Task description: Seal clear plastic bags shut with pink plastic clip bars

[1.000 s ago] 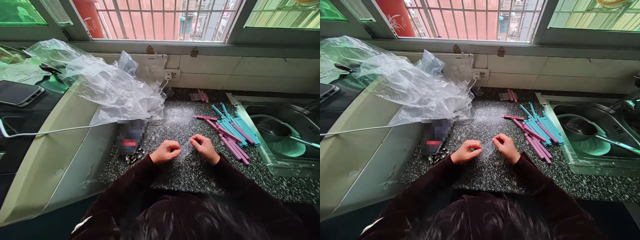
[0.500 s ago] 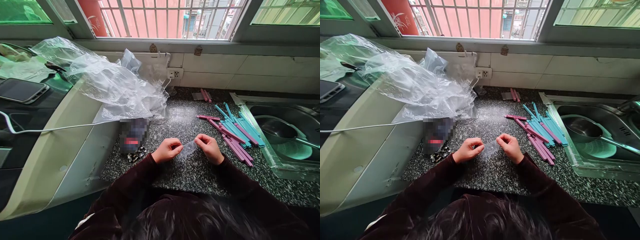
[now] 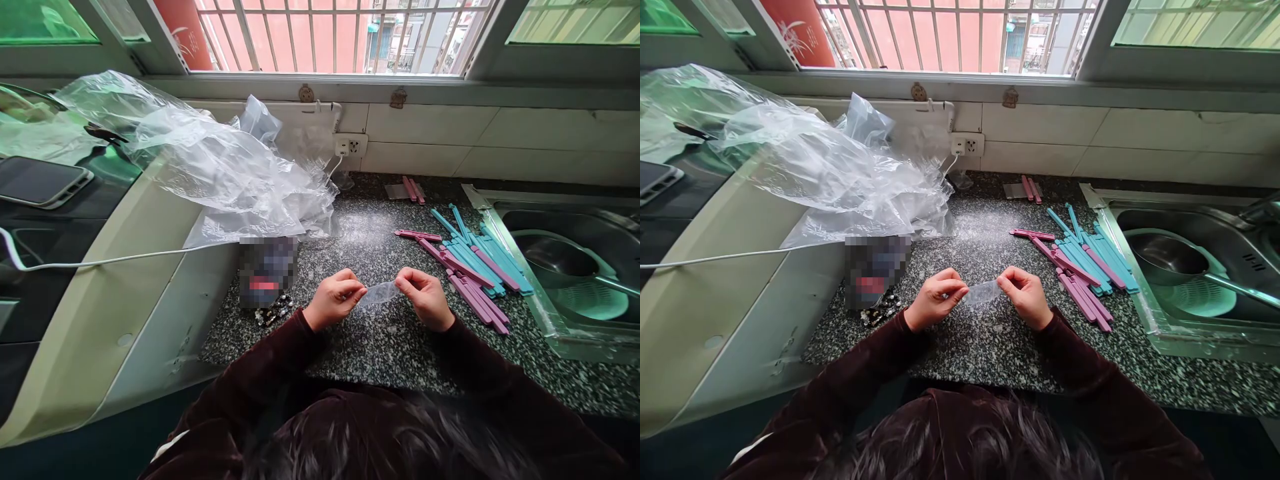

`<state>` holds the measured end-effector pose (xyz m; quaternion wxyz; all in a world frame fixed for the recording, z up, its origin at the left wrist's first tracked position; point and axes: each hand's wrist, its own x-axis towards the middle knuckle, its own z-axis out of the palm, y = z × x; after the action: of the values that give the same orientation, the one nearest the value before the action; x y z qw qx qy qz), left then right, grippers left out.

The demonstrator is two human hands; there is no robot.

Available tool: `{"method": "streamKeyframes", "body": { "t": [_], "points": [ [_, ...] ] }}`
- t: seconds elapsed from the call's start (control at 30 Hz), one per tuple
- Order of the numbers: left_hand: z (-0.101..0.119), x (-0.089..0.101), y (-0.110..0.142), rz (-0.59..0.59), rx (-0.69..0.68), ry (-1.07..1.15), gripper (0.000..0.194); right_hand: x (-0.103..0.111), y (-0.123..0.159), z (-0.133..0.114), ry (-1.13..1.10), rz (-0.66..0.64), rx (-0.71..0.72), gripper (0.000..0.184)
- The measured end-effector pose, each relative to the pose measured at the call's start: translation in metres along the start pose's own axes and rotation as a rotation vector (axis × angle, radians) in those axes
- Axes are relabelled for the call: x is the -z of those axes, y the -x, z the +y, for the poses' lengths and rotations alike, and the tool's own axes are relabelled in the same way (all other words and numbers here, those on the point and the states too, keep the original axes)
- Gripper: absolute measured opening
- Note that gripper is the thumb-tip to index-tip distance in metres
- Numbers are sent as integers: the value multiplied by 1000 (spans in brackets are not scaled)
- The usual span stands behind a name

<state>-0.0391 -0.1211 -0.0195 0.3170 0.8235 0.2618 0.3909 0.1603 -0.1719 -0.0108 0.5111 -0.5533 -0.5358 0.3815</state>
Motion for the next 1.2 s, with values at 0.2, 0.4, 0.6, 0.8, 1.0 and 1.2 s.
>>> {"method": "streamKeyframes", "body": {
  "t": [0.2,0.4,0.6,0.8,1.0,1.2],
  "points": [
    [0,1,0,-2,-21,-9,27,-1,1,3,-63,50,27,32],
    [1,2,-2,36,-4,61,26,0,1,6,-75,20,30,28],
    [2,7,-6,122,177,204,31,1,2,-5,21,-92,113,24],
    [-1,7,-7,136,223,214,36,0,3,-10,68,-127,130,24],
    [-3,2,-2,297,-1,-32,16,0,2,0,-119,21,26,25],
    [-2,-4,1,340,-394,-389,20,0,-2,1,-337,136,-110,25]
  ]
}}
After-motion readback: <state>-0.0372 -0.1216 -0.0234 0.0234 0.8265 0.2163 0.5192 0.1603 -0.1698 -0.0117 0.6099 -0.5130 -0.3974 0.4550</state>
